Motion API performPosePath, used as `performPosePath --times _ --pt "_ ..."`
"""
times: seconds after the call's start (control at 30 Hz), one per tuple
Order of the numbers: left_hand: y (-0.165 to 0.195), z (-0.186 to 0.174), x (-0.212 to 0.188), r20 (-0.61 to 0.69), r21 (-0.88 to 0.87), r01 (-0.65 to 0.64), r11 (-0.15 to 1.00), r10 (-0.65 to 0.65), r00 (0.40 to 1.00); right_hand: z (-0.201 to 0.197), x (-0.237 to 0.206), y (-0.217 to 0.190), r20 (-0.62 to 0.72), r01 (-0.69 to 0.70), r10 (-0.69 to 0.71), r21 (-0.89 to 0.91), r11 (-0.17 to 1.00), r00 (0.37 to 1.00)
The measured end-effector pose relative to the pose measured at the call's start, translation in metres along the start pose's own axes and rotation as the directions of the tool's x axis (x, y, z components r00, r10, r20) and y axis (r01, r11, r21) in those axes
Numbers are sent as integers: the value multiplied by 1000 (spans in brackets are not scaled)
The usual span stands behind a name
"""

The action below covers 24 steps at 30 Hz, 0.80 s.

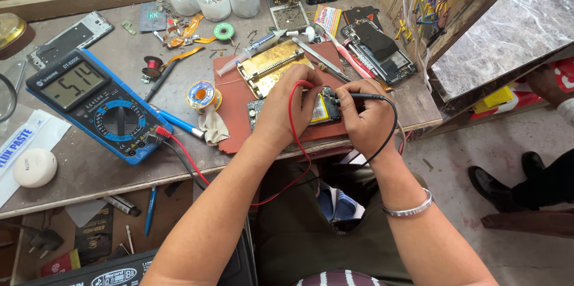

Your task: The person uses a multimeter to test a disassembled mobile phone. They adjust the multimeter dial, then repeatedly touch the multimeter probes to different points on the phone's internal circuit board and battery connector while observing the readings.

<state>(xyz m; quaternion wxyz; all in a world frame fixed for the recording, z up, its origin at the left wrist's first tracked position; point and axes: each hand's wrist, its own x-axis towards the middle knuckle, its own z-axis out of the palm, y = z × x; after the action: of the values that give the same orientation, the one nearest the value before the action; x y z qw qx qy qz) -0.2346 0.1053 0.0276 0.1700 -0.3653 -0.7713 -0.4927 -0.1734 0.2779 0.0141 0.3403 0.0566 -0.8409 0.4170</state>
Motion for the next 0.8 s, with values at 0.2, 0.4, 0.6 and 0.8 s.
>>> performPosePath --times 0.2,0.4,0.6,0.8 --pt "1 -1 -1 6 4 20 1000 -20 1000 0 0 -1 -2 13 -13 -21 1000 1000" --pt "2 -1 -1 6 -7 27 1000 -27 1000 0 0 -4 3 14 -14 -17 1000 1000" --pt "1 0 -1 -24 -4 -27 1000 26 999 -1 -1 -3 -3 15 -15 -29 999 1000" --pt "1 -1 -3 -36 -45 -29 999 28 999 1 -2 -2 -1 39 -39 -44 998 999"
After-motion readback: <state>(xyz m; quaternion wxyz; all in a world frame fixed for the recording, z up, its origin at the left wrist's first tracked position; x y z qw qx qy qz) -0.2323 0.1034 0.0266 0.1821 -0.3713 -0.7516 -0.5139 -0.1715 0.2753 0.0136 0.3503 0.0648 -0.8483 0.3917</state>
